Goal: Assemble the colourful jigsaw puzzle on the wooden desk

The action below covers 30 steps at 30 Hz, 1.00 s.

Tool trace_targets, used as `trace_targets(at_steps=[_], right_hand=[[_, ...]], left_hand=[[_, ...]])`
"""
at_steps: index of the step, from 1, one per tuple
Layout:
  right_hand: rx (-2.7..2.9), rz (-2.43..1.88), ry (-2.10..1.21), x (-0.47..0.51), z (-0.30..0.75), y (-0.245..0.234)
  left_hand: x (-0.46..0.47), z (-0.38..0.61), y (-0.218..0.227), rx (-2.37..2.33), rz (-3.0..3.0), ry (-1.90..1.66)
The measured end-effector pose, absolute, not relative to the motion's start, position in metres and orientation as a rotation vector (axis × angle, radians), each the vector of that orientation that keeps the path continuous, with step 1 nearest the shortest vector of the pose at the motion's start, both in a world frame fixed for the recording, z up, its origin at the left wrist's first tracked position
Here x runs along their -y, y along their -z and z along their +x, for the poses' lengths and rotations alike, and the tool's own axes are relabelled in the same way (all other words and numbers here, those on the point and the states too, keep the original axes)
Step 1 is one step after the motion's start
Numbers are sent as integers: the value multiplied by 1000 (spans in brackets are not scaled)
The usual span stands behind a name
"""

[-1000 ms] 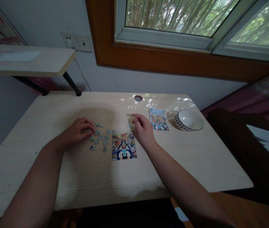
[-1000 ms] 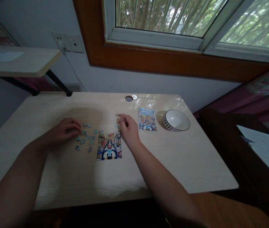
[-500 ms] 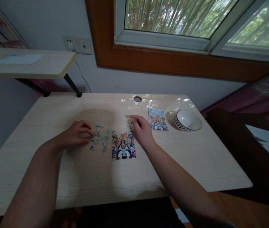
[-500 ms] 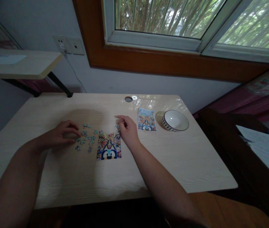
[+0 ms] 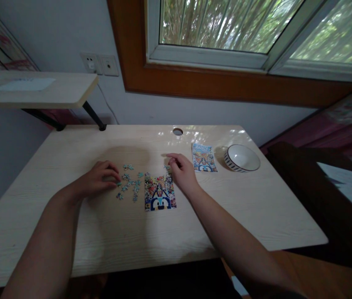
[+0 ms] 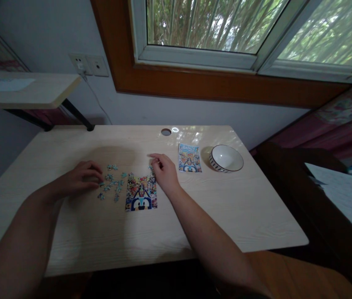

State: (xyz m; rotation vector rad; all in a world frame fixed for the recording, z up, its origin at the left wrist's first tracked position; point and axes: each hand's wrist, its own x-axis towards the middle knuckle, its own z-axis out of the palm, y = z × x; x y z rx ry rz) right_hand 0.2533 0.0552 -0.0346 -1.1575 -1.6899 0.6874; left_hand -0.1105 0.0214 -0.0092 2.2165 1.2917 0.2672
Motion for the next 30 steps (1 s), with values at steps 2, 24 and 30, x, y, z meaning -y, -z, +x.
trace_targets(at_steps=[2,24,30], right_hand=[[1692,-1155,-689,-55,253,35],[1755,-1117,-703,-55,252,35],[1750,-1097,-704,-56,252,36]], left_hand=[[-22,-112,11,-1286,2218,-272],[-18,-102,11,-1335,2100,-353],[-17,-96,10,-1354,2040,-416]])
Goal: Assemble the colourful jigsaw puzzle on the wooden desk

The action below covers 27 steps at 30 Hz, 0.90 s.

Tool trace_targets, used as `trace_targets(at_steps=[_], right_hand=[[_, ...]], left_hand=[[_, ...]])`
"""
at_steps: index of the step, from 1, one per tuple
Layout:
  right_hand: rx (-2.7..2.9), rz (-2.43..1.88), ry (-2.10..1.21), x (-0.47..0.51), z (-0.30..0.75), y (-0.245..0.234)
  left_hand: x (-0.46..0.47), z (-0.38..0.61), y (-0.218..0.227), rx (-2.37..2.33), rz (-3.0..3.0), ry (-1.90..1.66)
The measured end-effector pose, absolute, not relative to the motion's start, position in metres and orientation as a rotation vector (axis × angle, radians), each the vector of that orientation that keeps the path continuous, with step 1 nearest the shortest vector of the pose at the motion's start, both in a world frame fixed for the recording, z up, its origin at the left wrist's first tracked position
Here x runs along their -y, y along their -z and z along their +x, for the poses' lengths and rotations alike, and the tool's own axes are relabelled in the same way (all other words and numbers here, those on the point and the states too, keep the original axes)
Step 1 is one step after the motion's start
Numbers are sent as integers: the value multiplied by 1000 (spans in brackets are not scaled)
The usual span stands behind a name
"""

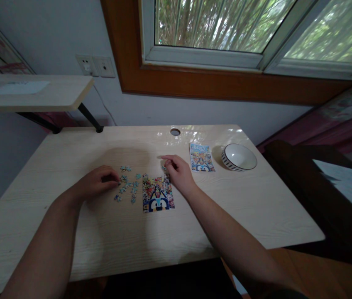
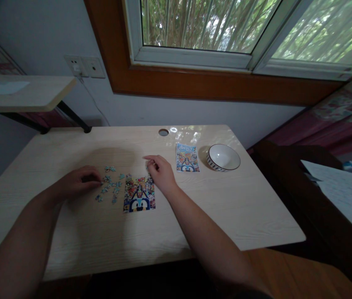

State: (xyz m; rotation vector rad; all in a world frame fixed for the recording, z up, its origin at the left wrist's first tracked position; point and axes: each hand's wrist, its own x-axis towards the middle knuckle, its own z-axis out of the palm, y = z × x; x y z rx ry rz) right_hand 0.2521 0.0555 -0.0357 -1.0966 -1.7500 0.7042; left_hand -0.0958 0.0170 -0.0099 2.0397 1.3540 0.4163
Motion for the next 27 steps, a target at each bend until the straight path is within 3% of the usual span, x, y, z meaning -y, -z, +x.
trace_targets(at_steps=[11,19,27], right_hand=[[1757,-1064,-712,-56,252,35],[1762,-1047,-719,-56,251,33],[1859,-965,-707,-52,250,30]], left_hand=[[-13,-57,7,-1559,1738,-988],[-17,-34,7,-1559,1354,-1194],[-20,-2,6,-1388,1258,-1167]])
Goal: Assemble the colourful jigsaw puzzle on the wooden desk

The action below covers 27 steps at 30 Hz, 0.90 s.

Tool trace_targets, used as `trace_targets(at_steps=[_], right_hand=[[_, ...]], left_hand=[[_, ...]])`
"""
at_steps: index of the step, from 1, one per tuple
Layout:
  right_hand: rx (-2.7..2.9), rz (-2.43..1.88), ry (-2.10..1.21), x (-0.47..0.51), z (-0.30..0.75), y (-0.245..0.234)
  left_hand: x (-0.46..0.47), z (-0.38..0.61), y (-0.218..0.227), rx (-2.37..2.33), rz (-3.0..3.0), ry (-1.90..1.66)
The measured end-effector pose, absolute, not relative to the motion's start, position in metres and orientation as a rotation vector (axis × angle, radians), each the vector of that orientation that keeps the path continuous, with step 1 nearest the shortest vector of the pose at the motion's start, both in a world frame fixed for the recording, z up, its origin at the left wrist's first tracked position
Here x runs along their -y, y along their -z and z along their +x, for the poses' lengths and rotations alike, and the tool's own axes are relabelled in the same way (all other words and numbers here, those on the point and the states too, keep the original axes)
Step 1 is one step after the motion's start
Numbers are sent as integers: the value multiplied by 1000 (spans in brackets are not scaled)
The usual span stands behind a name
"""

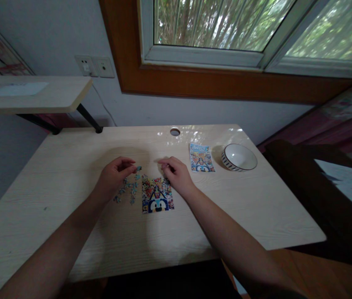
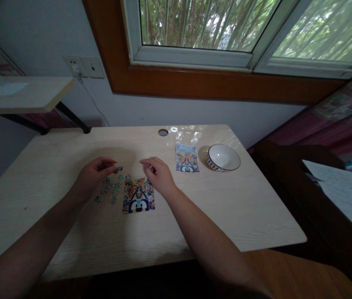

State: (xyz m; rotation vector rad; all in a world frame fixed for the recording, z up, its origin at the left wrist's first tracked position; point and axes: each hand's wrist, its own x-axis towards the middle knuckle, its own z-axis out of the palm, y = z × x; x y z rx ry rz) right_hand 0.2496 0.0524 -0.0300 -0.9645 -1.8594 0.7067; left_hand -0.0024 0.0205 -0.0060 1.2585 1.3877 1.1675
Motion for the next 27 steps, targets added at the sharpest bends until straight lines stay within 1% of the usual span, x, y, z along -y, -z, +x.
trace_targets(at_steps=[9,18,27], right_hand=[[2037,-840,-695,-48,247,30],[2080,-789,-627,-46,245,31],[2066,-822,-692,-48,249,30]], left_hand=[[-25,19,4,-1342,1336,-1088],[-22,31,8,-1327,1294,-1066],[-26,36,8,-1247,1232,-1025]])
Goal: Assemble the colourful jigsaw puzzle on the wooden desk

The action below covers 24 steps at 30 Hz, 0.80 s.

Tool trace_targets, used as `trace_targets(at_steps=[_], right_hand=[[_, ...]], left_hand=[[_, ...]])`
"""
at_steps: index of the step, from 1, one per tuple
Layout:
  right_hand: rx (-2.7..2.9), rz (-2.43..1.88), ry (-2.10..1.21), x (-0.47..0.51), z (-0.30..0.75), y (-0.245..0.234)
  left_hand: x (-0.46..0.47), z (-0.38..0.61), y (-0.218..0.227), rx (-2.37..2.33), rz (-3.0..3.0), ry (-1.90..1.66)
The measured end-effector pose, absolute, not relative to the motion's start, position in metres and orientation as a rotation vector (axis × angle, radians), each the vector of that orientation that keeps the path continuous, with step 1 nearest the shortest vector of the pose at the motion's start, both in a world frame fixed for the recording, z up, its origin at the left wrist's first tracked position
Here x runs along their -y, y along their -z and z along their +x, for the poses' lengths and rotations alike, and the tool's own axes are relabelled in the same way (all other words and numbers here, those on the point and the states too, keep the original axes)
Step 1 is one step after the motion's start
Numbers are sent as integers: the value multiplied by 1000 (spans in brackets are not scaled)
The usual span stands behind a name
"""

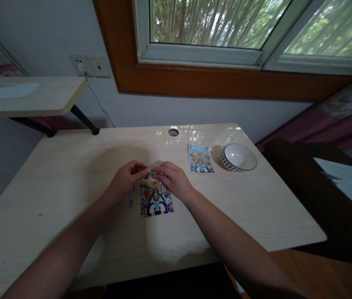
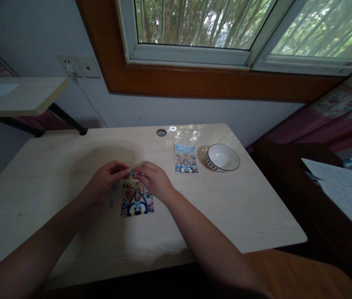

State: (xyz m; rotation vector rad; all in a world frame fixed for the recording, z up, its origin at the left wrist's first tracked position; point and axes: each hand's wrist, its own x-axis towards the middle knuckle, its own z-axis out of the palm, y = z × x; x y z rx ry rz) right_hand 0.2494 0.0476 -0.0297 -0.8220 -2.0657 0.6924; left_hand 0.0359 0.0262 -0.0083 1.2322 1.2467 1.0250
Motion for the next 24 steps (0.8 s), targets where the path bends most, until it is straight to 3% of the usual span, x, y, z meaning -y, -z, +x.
trace_targets(at_steps=[10,15,24], right_hand=[[1979,-955,-750,-62,266,29],[2085,-943,-634,-64,264,32],[2078,-1004,-772,-66,272,29]], left_hand=[[-21,6,0,-1565,1933,-1002],[-22,-13,12,-1412,2453,-845],[-17,-15,23,-1136,2632,-750]])
